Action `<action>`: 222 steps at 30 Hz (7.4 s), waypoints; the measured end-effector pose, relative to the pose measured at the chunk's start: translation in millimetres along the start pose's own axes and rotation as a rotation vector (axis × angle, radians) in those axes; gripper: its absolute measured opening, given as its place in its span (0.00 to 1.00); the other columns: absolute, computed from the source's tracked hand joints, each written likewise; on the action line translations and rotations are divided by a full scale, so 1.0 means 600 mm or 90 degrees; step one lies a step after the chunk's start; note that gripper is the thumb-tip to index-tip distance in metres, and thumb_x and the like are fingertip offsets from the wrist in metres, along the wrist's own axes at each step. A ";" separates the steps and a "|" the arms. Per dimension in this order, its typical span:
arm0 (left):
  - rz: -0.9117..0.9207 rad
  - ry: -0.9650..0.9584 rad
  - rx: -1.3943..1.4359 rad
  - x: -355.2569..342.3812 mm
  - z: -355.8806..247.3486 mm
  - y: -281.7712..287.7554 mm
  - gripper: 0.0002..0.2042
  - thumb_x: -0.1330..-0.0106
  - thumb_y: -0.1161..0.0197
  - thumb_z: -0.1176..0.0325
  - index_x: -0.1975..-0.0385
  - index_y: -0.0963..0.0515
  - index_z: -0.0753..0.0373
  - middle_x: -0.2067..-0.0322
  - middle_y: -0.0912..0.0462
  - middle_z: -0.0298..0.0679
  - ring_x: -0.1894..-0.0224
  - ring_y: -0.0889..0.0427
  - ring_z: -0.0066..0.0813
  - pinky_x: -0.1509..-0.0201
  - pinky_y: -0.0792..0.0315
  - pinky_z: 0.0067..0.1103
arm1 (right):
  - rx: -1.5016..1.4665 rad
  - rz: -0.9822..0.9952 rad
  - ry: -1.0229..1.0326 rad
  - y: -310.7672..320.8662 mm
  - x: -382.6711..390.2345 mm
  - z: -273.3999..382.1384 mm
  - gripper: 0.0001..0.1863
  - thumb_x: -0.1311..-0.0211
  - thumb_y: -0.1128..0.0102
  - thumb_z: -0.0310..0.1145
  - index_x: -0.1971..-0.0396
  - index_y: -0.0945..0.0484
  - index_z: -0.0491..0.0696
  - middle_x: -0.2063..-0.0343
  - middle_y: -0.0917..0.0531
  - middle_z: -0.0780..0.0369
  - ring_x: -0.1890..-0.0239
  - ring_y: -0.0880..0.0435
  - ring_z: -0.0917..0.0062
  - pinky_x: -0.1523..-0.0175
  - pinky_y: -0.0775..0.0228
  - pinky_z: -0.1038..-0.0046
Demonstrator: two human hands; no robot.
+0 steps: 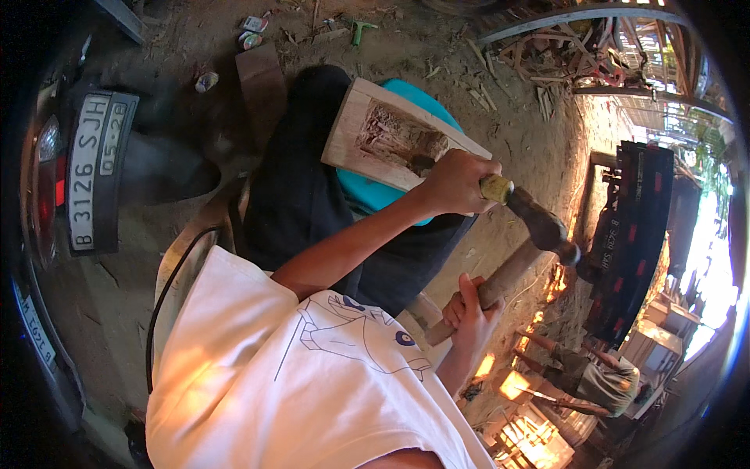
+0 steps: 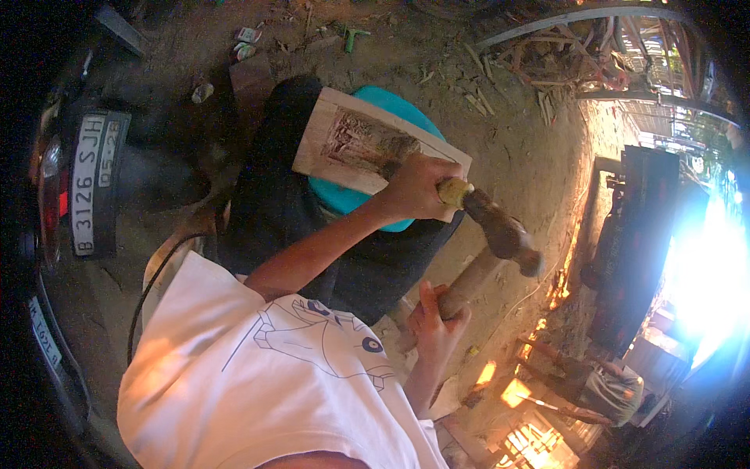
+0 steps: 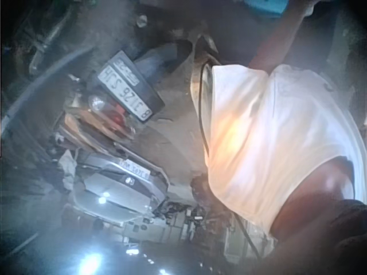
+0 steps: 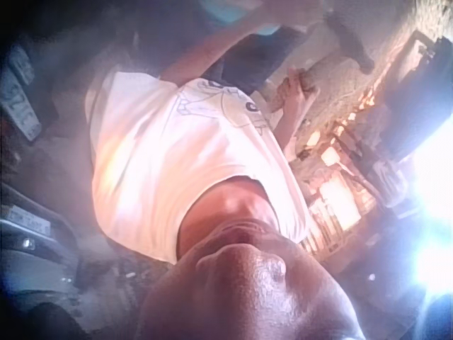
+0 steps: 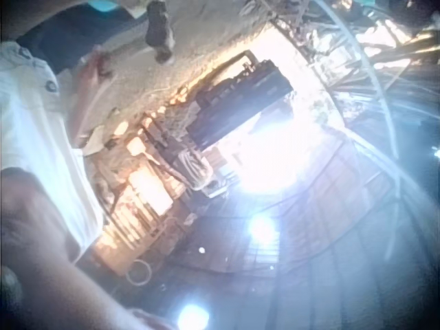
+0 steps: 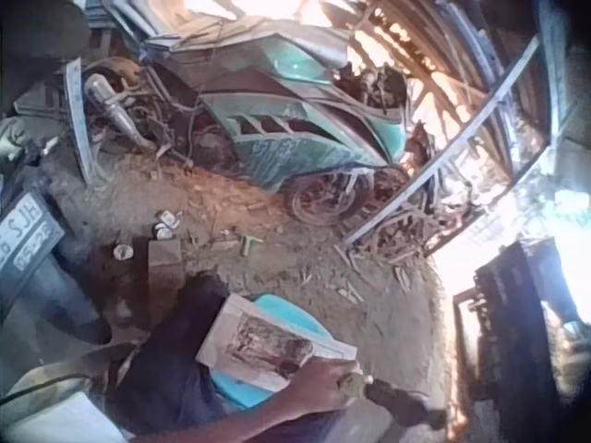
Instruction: The person carves a rectangular wooden board using a chisel and a hammer. They hold the chisel in their left hand and strike it with the hammer in their right hand to remove wood shavings from the surface.
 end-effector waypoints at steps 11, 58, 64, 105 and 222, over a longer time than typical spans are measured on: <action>-0.012 -0.028 0.023 0.004 -0.006 0.001 0.11 0.58 0.33 0.65 0.82 0.28 0.60 0.85 0.27 0.43 0.79 0.24 0.44 0.76 0.33 0.32 | 0.007 -0.013 -0.007 -0.027 0.002 0.024 0.11 0.43 0.41 0.27 0.80 0.34 0.50 0.95 0.42 0.71 0.96 0.47 0.86 0.90 0.55 0.80; -0.277 0.040 0.375 -0.064 0.033 0.135 0.15 0.39 0.47 0.76 0.85 0.42 0.59 0.90 0.40 0.29 0.91 0.42 0.14 0.88 0.47 0.17 | -0.243 -0.112 -0.300 0.041 -0.131 -0.275 0.15 0.44 0.44 0.36 0.85 0.39 0.54 0.93 0.43 0.72 0.94 0.44 0.83 0.86 0.48 0.77; -0.275 0.063 0.372 -0.063 0.036 0.124 0.15 0.38 0.47 0.76 0.86 0.41 0.59 0.90 0.40 0.29 0.92 0.42 0.15 0.89 0.47 0.17 | -0.266 -0.111 -0.295 0.047 -0.136 -0.282 0.12 0.46 0.43 0.34 0.83 0.35 0.49 0.92 0.41 0.69 0.93 0.42 0.81 0.87 0.47 0.74; -0.324 0.062 0.361 -0.065 0.050 0.104 0.13 0.40 0.51 0.76 0.85 0.43 0.58 0.93 0.41 0.31 0.93 0.43 0.16 0.90 0.48 0.17 | -0.298 -0.101 -0.340 0.052 -0.137 -0.279 0.11 0.46 0.44 0.34 0.83 0.34 0.50 0.91 0.42 0.71 0.93 0.44 0.83 0.86 0.48 0.74; -0.350 0.083 0.273 -0.073 0.108 0.080 0.08 0.41 0.45 0.74 0.79 0.35 0.61 0.88 0.32 0.29 0.88 0.35 0.15 0.87 0.43 0.19 | 0.842 0.249 0.518 -0.152 -0.109 0.259 0.19 0.49 0.34 0.42 0.68 0.26 0.42 0.83 0.25 0.62 0.82 0.24 0.79 0.77 0.34 0.74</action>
Point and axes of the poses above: each hand's wrist, its own x-axis away from the middle knuckle, its own y-axis out of the back of the hand, z = x × y, the point moved 5 cm from there along -x, towards the middle knuckle
